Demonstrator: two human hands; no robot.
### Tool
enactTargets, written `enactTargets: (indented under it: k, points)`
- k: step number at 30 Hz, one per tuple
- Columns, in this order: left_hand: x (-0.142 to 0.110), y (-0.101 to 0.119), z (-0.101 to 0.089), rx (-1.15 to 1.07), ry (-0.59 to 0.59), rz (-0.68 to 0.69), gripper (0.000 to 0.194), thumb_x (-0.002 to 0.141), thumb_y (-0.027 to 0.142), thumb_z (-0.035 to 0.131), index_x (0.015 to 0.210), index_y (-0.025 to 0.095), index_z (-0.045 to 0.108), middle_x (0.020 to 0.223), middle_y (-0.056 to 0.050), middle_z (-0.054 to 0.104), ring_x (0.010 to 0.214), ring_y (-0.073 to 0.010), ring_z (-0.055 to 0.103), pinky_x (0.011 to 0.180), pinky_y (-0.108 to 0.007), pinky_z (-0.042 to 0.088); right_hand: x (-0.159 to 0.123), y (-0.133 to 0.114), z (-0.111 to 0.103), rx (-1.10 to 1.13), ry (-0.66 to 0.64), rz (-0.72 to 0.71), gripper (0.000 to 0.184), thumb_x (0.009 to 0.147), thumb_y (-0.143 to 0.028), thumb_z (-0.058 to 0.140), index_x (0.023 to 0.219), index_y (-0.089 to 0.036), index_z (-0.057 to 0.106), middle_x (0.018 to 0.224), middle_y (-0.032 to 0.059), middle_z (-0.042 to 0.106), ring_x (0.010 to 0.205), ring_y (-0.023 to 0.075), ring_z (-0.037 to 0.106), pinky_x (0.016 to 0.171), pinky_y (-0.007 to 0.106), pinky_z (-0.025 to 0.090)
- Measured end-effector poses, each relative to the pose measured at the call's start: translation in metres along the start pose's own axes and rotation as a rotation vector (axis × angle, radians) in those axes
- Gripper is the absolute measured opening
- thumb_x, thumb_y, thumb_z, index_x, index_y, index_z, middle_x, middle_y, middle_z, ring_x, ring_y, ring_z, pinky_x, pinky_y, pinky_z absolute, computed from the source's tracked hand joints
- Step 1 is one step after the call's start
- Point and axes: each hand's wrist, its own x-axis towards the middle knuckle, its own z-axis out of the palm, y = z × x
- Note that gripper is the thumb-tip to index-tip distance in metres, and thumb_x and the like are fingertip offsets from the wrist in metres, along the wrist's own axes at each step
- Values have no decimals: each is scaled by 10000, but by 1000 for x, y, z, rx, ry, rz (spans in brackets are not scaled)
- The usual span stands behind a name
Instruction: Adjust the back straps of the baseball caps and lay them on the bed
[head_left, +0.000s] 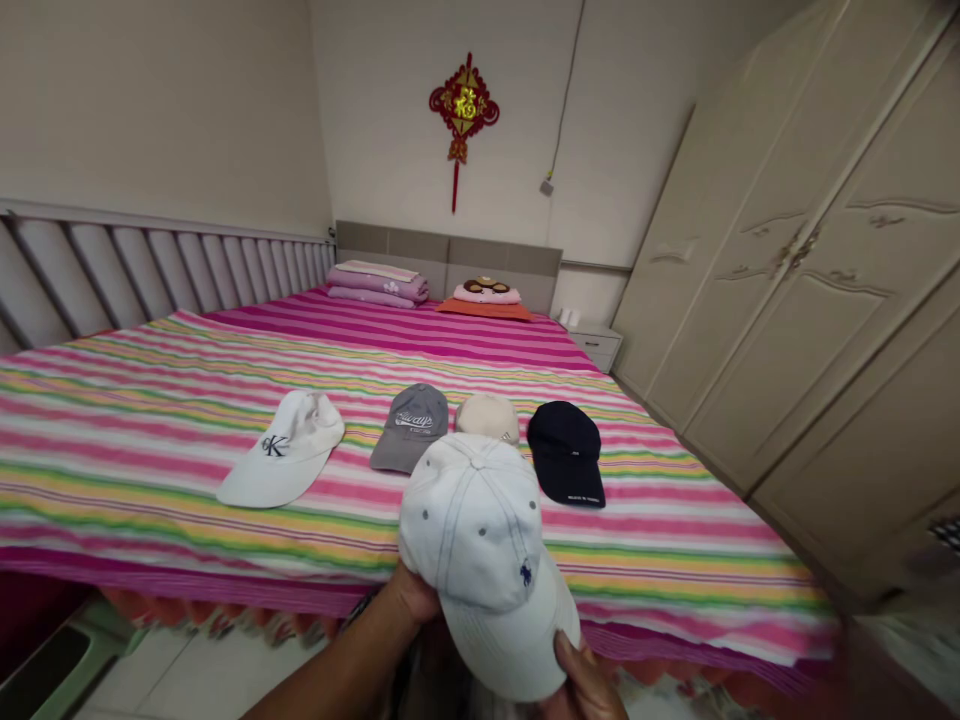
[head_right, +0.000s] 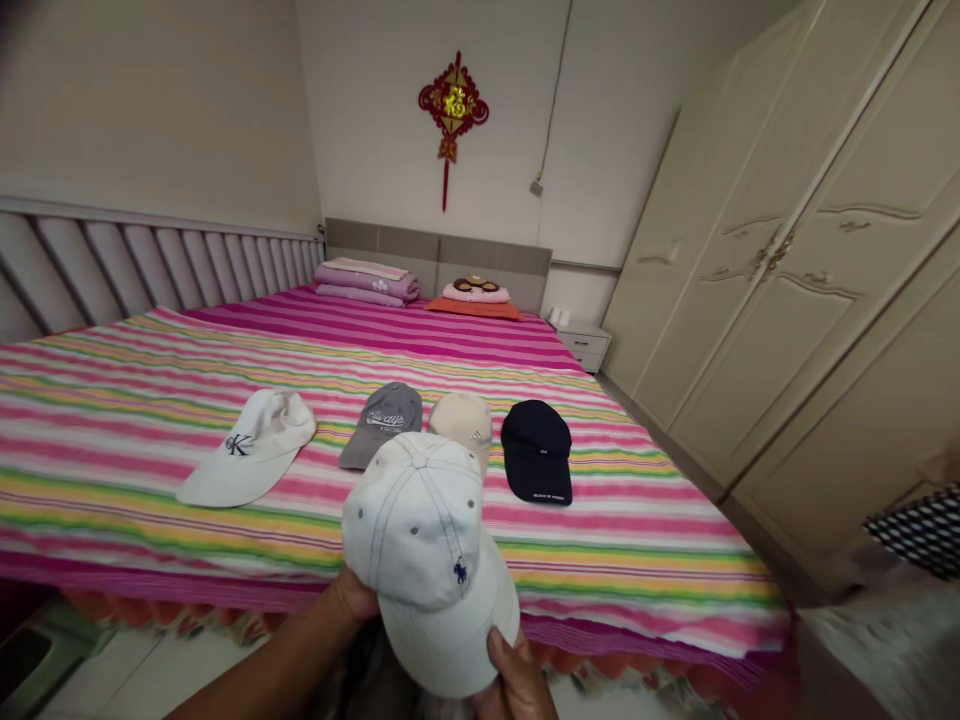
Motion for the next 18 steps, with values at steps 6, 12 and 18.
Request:
enactTargets:
  k: [6,12,18]
  points:
    - [-6,-7,-24,-2,103,-53,237,805,296,503,921,161,660,861,-53,692,750,-162,628,696,-278,445,9,-51,-23,-98,120,-208,569,626,-385,723,1159,-264,564,1012,67,693,1013,260,594,960,446,383]
    - [-38,6,-63,77,243,-101,278,827,290,496,1037,153,616,918,-63,683,753,-153,631,699,-272,438,47,-140,-32,-113,240,-402,434,719,-313,651,1143,-284,562,979,17,708,954,174,623,945,355,408]
    - [-64,10,-95,52,241,-140,311,818,316,511,1083,182,604,1003,-83,660,867,-186,613,806,-328,411,116,-223,-28,-116,360,-523,283,883,-186,404,1061,-305,588,969,-30,708,832,96,642,802,263,479]
